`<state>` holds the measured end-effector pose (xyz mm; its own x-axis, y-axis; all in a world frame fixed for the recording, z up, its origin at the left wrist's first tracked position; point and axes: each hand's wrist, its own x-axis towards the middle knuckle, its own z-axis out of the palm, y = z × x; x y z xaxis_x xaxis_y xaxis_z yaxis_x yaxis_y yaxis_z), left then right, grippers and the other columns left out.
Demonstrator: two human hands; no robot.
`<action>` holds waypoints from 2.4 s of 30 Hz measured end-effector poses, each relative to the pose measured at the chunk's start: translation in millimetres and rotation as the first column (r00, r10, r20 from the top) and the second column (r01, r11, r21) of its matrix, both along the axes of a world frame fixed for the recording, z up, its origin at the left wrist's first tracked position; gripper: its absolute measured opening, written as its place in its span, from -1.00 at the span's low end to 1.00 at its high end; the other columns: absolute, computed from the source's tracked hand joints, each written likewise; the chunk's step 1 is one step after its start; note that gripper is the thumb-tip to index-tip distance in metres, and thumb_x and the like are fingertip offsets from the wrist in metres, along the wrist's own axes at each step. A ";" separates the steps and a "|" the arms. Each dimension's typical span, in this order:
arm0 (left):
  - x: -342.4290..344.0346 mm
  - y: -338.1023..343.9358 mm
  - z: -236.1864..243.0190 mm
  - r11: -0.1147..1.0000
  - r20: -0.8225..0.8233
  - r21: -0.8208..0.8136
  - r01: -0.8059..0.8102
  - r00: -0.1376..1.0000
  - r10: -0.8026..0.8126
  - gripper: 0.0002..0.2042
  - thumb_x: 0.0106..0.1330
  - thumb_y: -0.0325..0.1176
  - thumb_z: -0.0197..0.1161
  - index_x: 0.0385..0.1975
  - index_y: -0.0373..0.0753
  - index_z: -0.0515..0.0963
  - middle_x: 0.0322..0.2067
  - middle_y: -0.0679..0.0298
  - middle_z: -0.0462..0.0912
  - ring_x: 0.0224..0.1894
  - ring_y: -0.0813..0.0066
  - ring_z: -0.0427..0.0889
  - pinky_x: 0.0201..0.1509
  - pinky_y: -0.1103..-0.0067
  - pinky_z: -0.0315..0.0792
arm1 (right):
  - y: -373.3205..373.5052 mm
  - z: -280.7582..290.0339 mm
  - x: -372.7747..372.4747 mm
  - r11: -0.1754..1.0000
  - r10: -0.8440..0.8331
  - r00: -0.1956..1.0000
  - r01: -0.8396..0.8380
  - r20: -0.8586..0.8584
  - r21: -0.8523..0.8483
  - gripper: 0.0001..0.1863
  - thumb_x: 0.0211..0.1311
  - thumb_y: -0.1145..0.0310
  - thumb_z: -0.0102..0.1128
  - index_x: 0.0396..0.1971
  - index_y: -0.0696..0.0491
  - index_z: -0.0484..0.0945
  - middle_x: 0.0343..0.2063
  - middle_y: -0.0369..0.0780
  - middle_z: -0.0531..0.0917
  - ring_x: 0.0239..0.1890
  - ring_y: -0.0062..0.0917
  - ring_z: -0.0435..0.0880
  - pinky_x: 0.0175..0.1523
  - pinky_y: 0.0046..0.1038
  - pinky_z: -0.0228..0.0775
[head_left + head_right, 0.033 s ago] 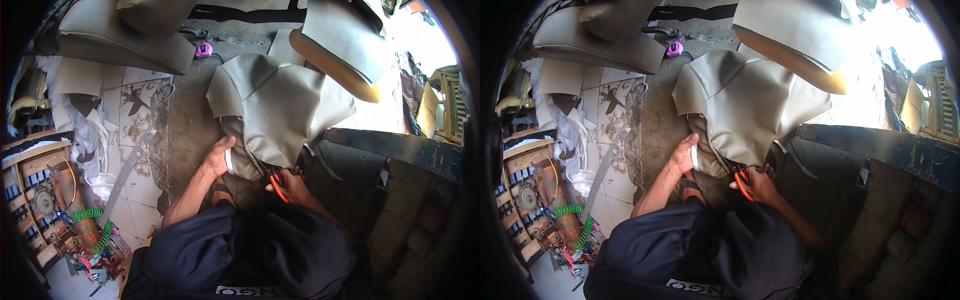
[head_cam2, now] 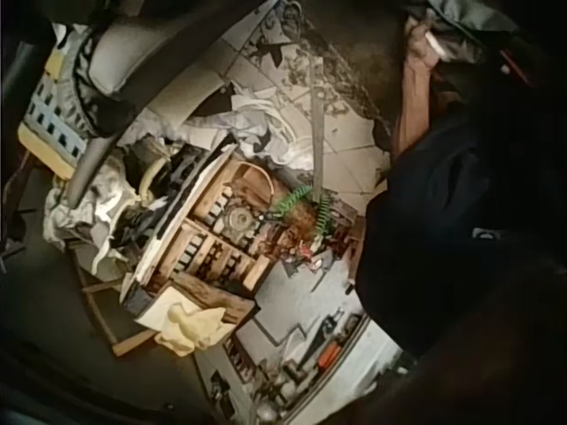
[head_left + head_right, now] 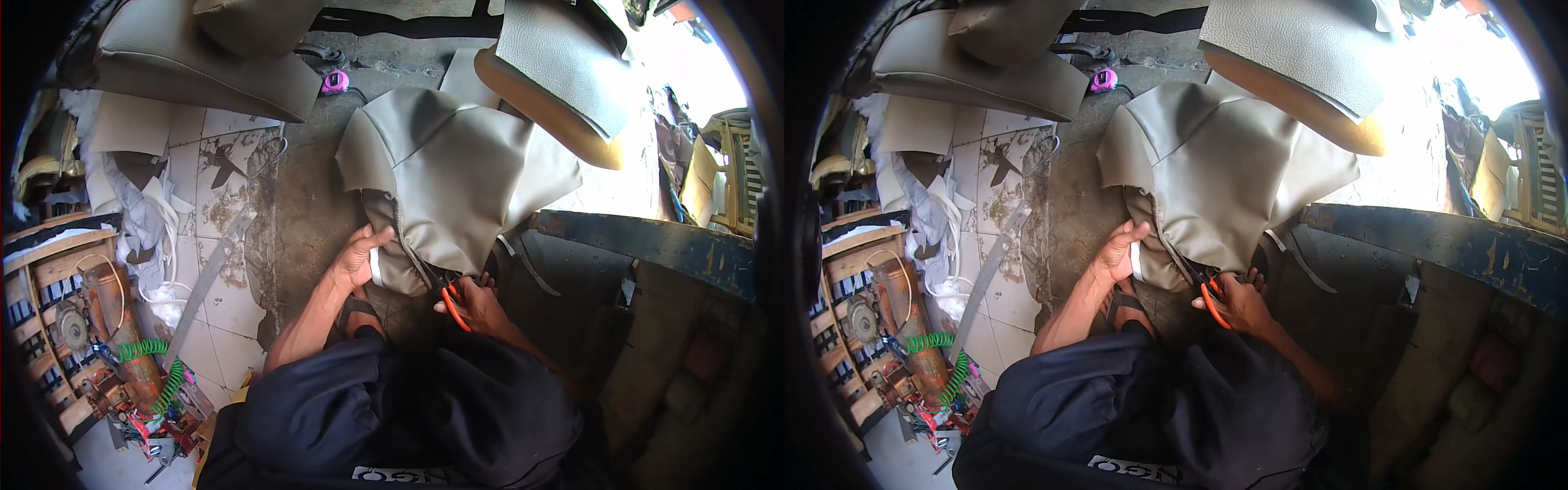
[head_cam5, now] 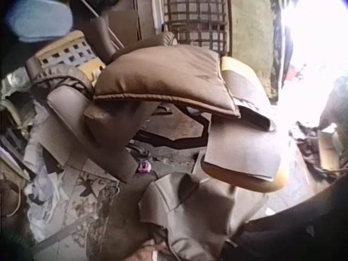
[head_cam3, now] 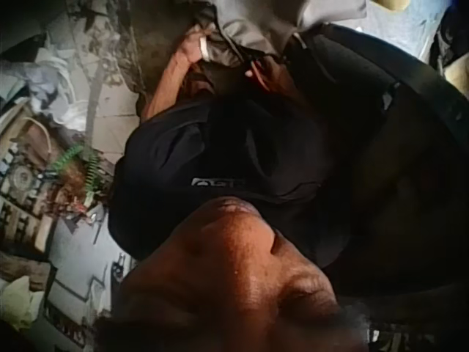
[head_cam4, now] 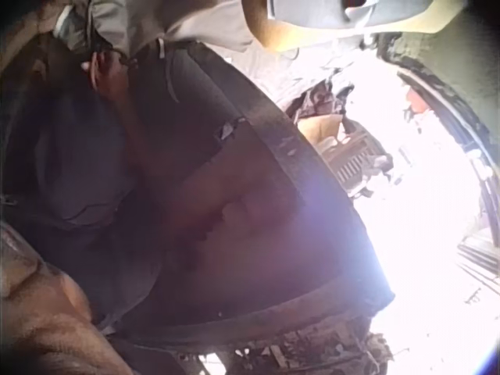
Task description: The person cuts a section of fabric with scissors and fits it onto a padded chair component, then trims the excess fabric from the edges.
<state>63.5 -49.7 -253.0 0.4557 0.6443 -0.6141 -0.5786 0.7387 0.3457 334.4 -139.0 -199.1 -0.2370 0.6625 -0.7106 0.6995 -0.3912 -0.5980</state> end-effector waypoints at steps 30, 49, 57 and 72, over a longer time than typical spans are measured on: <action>16.5 -24.2 -23.1 0.987 -0.301 0.139 -0.077 0.947 0.116 -0.75 0.23 -0.41 0.42 -0.11 -0.30 0.62 -0.21 0.36 0.69 -0.15 0.61 0.60 0.08 0.62 0.41 | -6.7 -20.0 -7.5 0.995 -0.074 0.973 0.088 -0.219 0.054 -0.37 0.16 -0.25 0.29 -0.30 0.10 0.45 -0.59 -0.17 0.55 -0.47 -0.42 0.53 -0.25 -0.30 0.34; 26.2 -17.3 -8.6 0.969 -0.304 0.245 -0.044 0.945 0.120 -0.75 0.22 -0.46 0.42 -0.12 -0.23 0.61 -0.25 0.47 0.65 -0.18 0.68 0.56 -0.01 0.65 0.40 | -16.6 -32.3 -18.0 0.956 -0.279 0.865 0.207 -0.417 -0.209 -0.45 0.29 -0.17 0.21 -0.20 0.10 0.50 -0.55 -0.32 0.48 -0.46 -0.68 0.43 -0.32 -0.54 0.29; 36.5 -28.5 -2.4 0.967 -0.320 0.254 -0.010 0.943 0.094 -0.79 0.24 -0.42 0.42 -0.17 -0.26 0.60 -0.28 0.41 0.65 -0.24 0.66 0.57 -0.05 0.60 0.44 | -9.2 -30.3 -25.9 0.906 -0.399 0.814 0.279 -0.422 -0.319 -0.45 0.30 -0.19 0.18 -0.22 0.09 0.50 -0.59 -0.36 0.47 -0.52 -0.71 0.41 -0.40 -0.57 0.25; 11.2 18.7 7.2 0.974 -0.229 0.160 0.161 0.966 -0.122 -0.74 0.29 -0.35 0.35 -0.09 -0.27 0.54 -0.17 0.28 0.68 -0.08 0.38 0.67 0.08 0.31 0.52 | 1.5 -2.7 -16.4 0.997 0.017 0.988 -0.027 0.152 0.066 -0.30 0.06 -0.39 0.24 -0.19 -0.01 0.44 -0.46 -0.15 0.65 -0.22 -0.16 0.67 0.19 -0.02 0.22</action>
